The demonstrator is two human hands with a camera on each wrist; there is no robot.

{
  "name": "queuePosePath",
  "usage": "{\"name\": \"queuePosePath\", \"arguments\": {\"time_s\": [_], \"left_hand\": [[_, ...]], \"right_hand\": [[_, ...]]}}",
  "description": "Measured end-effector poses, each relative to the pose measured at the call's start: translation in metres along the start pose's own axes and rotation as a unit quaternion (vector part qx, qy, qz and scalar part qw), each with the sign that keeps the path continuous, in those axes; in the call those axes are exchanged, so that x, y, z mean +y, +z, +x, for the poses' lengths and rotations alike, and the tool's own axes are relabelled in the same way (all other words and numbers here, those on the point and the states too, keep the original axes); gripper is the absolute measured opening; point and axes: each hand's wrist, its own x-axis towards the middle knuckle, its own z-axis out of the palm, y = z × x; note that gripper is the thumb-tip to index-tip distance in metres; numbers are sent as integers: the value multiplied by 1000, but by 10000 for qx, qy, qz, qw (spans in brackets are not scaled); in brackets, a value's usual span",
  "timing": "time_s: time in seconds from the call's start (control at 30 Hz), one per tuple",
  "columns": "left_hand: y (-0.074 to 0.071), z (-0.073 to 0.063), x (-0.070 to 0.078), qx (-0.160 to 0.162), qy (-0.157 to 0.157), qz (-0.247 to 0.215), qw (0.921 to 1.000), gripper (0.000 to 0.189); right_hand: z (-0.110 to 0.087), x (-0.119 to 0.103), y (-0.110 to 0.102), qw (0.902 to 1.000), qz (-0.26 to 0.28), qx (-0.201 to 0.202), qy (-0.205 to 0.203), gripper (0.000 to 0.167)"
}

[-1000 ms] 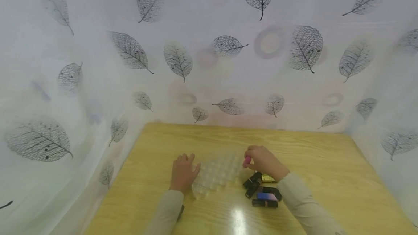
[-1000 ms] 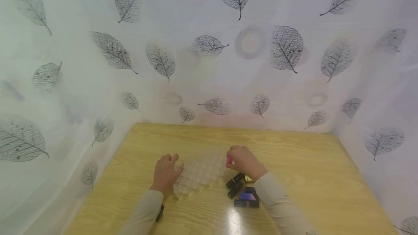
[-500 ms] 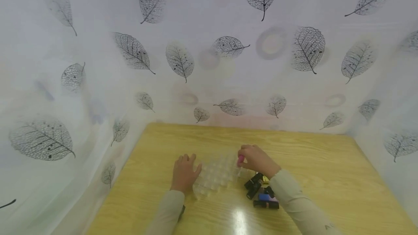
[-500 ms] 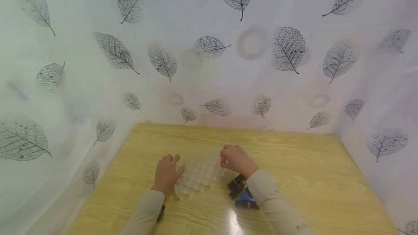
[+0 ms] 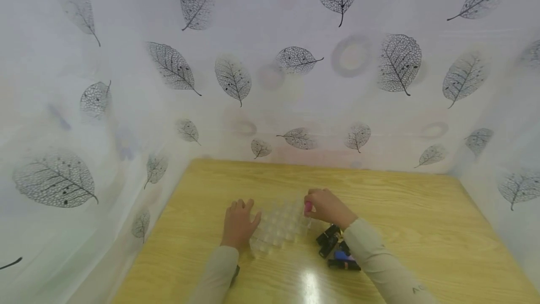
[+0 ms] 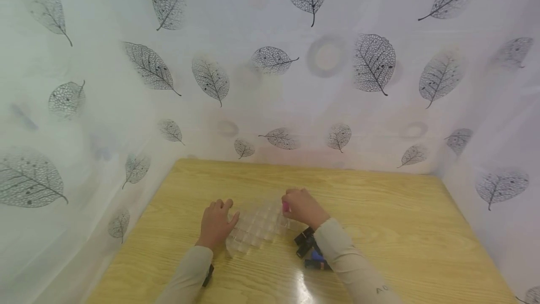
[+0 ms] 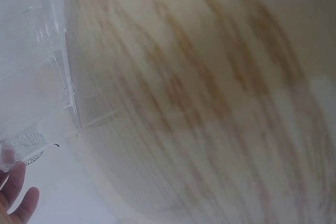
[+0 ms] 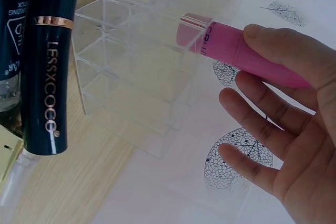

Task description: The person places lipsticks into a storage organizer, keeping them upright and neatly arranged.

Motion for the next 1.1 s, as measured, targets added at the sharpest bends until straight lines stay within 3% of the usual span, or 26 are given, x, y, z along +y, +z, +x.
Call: {"name": "queuePosePath", "arguments": {"time_s": [0.3, 0.7, 1.1], "left_hand": [[-4, 0, 2, -60, -58, -16, 10000, 36], [-6, 0, 3, -131, -117, -51, 9998, 36], [1, -1, -1, 47, -11, -42, 10000, 35]], "right_hand": [[-2, 3, 12, 9995, 282, -73, 124, 14], [-2, -1, 15, 9996, 127, -121, 210, 12], [0, 0, 17, 9999, 88, -48, 101, 14]]}}
